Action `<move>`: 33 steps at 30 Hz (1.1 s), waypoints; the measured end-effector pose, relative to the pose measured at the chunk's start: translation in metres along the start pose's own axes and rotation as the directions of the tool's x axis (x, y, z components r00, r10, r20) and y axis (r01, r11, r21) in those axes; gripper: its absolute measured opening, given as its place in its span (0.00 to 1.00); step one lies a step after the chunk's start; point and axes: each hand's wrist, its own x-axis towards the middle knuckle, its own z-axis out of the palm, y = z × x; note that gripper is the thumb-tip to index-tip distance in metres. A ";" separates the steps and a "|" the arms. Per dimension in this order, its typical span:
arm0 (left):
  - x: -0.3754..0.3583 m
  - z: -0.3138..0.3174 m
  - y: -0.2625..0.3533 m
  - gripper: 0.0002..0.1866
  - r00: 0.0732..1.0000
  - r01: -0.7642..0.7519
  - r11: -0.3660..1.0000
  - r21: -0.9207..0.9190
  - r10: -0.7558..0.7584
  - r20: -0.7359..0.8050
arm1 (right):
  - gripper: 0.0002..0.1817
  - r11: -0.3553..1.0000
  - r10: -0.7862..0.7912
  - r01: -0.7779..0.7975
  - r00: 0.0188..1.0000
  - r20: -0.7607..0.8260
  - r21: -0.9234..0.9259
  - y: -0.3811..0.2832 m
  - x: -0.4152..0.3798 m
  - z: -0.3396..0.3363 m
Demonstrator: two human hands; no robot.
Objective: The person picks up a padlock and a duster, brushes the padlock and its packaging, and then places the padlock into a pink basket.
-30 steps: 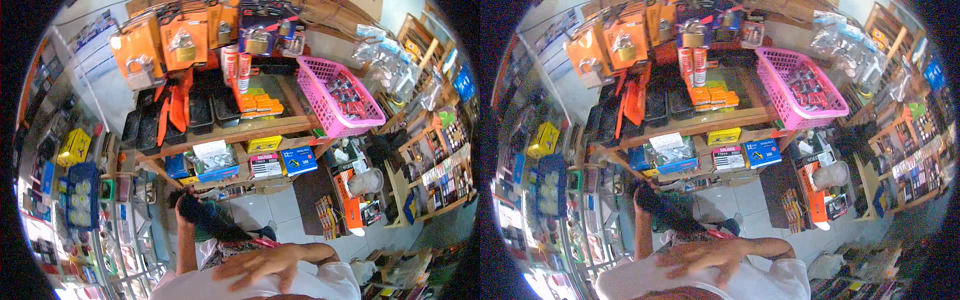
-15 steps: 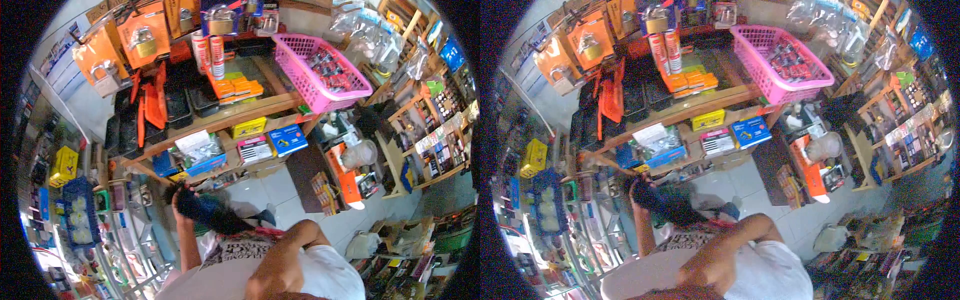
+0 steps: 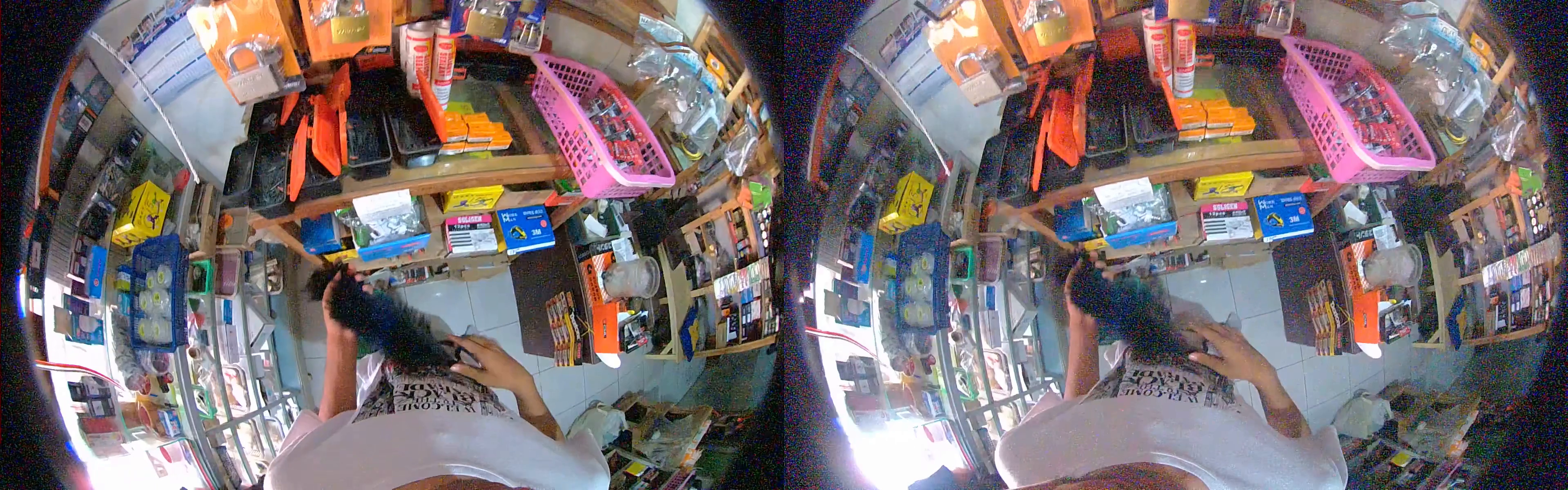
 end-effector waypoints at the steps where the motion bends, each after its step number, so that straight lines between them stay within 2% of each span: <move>1: 0.003 -0.002 -0.002 0.15 0.999 0.035 0.999 0.018 -0.035 0.016 | 0.21 0.992 0.060 -0.076 0.987 0.147 0.100 0.013 0.000 0.010; 2: 0.006 -0.007 -0.002 0.16 0.997 0.067 0.997 0.036 -0.068 0.033 | 0.21 0.969 0.100 -0.160 0.950 0.295 0.186 0.021 -0.001 0.018; 3: 0.009 -0.015 -0.001 0.17 0.996 0.081 0.989 0.123 -0.084 0.015 | 0.17 0.968 0.103 -0.143 0.976 0.191 0.206 0.005 0.005 0.012; 6: 0.003 0.033 -0.012 0.21 0.978 -0.138 0.958 0.252 0.172 -0.121 | 0.20 0.871 0.265 -0.308 0.951 0.161 0.382 0.020 0.003 0.025; 7: 0.005 0.031 -0.010 0.23 0.963 -0.179 0.935 0.306 0.231 -0.140 | 0.19 0.862 0.385 -0.422 0.905 0.179 0.281 0.018 0.004 0.019; 8: 0.009 0.029 -0.005 0.26 0.971 -0.173 0.969 0.174 0.197 -0.133 | 0.19 0.884 0.340 -0.367 0.930 0.143 0.288 0.026 0.003 0.022; 10: 0.012 0.029 0.003 0.31 0.976 -0.144 0.985 0.095 0.157 -0.152 | 0.18 0.918 0.249 -0.257 0.966 0.064 0.301 0.046 -0.006 0.036; 11: 0.013 0.026 0.005 0.34 0.991 -0.135 0.982 0.133 0.137 -0.004 | 0.16 0.920 0.112 -0.124 0.992 0.055 0.372 0.049 -0.010 0.039; 12: 0.016 0.019 0.007 0.36 0.984 -0.129 0.976 0.175 0.104 0.144 | 0.17 0.896 0.160 -0.183 0.983 0.089 0.404 0.044 -0.008 0.036; 13: 0.022 0.015 0.009 0.40 0.951 -0.083 0.993 0.089 0.052 0.305 | 0.18 0.868 0.208 -0.240 0.971 0.122 0.435 0.036 -0.005 0.029; 14: 0.023 0.011 0.008 0.40 0.978 -0.103 0.993 0.065 0.089 0.188 | 0.19 0.837 0.254 -0.296 0.955 0.151 0.460 0.032 -0.002 0.025; 16: 0.018 0.035 0.001 0.40 0.988 -0.147 0.989 0.020 0.147 -0.054 | 0.20 0.846 0.279 -0.303 0.953 0.121 0.438 0.043 0.002 0.028; 17: 0.031 0.001 0.003 0.40 0.983 -0.173 0.984 0.043 0.176 -0.055 | 0.20 0.834 0.274 -0.300 0.954 0.123 0.462 0.045 0.001 0.030; 18: 0.030 0.002 0.002 0.39 0.989 -0.139 0.989 0.049 0.137 0.052 | 0.20 0.823 0.268 -0.294 0.955 0.124 0.487 0.043 0.002 0.030; 19: 0.030 0.005 0.000 0.39 0.982 -0.109 0.992 0.059 0.098 0.161 | 0.21 0.855 0.077 -0.115 0.993 0.094 0.506 0.042 0.004 0.028; 20: 0.030 0.006 0.000 0.38 0.962 -0.078 0.994 0.073 0.056 0.268 | 0.22 0.857 0.135 -0.152 0.988 0.070 0.492 0.043 0.005 0.029; 22: 0.030 0.012 -0.001 0.39 0.973 -0.214 0.917 0.337 0.170 0.156 | 0.23 0.856 0.252 -0.229 0.968 0.012 0.463 0.043 0.004 0.031; 23: 0.025 0.015 -0.008 0.40 0.949 -0.294 0.758 0.583 0.303 0.084 | 0.24 0.810 0.310 -0.265 0.951 0.002 0.523 0.040 0.004 0.030; 25: 0.020 0.022 -0.008 0.40 0.968 -0.222 0.939 0.264 0.244 -0.053 | 0.24 0.793 0.270 -0.345 0.938 0.218 0.502 0.041 0.001 0.020; 26: 0.020 0.018 -0.006 0.38 0.974 -0.109 0.989 0.096 0.087 0.208 | 0.24 0.789 0.242 -0.378 0.916 0.319 0.484 0.043 0.002 0.016; 28: 0.023 0.008 -0.003 0.38 0.968 -0.090 0.991 0.096 0.064 0.245 | 0.23 0.807 0.245 -0.279 0.960 0.136 0.520 0.044 0.004 0.023; 29: 0.025 0.005 -0.003 0.38 0.986 -0.140 0.986 0.093 0.130 0.105 | 0.23 0.816 0.245 -0.229 0.969 0.040 0.530 0.045 0.005 0.025; 30: 0.024 0.004 -0.004 0.39 0.981 -0.188 0.977 0.099 0.192 -0.040 | 0.22 0.809 0.230 -0.243 0.969 0.091 0.535 0.045 0.003 0.026; 32: 0.033 -0.034 -0.004 0.36 0.951 -0.308 0.868 0.389 0.290 0.105 | 0.20 0.796 0.194 -0.265 0.963 0.185 0.544 0.047 0.003 0.023; 33: 0.030 -0.025 -0.002 0.34 0.966 -0.201 0.958 0.207 0.159 0.202 | 0.20 0.827 0.140 -0.220 0.972 0.189 0.517 0.038 0.008 0.015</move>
